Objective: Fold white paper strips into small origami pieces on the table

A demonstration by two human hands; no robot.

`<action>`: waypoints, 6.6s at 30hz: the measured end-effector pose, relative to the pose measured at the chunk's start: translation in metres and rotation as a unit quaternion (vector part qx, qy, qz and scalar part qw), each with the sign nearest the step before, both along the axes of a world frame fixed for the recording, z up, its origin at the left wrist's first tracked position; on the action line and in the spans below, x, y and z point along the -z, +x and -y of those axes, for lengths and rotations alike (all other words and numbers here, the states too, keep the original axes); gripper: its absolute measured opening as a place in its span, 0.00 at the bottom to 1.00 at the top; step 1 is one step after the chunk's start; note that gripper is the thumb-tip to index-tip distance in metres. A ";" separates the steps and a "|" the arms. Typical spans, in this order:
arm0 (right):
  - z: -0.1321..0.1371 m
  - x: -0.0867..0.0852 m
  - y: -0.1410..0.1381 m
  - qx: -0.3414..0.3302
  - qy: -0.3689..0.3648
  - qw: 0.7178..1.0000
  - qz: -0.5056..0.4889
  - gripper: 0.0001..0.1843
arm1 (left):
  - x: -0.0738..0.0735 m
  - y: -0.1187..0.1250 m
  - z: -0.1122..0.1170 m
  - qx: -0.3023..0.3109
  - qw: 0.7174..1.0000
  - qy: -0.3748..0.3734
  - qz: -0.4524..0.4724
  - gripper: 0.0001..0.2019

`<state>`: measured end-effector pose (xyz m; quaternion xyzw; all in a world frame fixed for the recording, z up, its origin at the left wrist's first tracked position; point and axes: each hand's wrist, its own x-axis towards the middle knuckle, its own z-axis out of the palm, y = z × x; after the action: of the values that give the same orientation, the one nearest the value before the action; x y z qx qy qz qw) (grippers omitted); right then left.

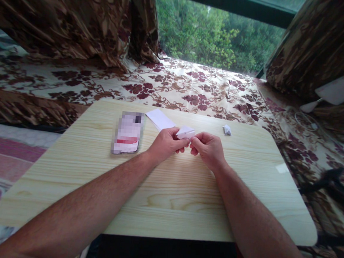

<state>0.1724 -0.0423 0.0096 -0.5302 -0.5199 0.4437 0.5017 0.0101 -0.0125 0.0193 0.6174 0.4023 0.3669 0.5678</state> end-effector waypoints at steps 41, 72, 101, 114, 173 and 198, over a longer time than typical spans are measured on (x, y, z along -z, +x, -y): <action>0.000 0.000 0.001 0.002 -0.001 1.000 -0.027 0.10 | 0.006 -0.003 -0.002 0.033 0.999 0.009 -0.021 0.07; 0.001 -0.001 0.000 -0.007 -0.003 1.000 0.027 0.11 | 0.001 -0.001 0.000 0.014 0.999 0.023 -0.042 0.08; 0.000 0.003 0.000 0.003 0.011 1.000 0.018 0.05 | -0.005 0.002 0.006 -0.020 0.997 0.025 -0.070 0.09; 0.000 0.002 0.002 -0.002 0.018 0.999 0.033 0.05 | 0.001 0.003 0.004 -0.003 0.997 0.025 -0.071 0.10; -0.002 0.008 0.002 -0.006 0.030 0.999 0.042 0.03 | 0.009 0.004 0.003 0.051 0.990 0.106 -0.075 0.09; -0.002 0.005 0.002 0.001 0.013 1.000 0.027 0.05 | 0.013 0.002 0.001 0.040 0.995 0.079 -0.054 0.10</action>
<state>0.1741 -0.0403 0.0047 -0.5362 -0.5383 0.4219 0.4946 0.0122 -0.0140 0.0061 0.6953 0.3770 0.3403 0.5086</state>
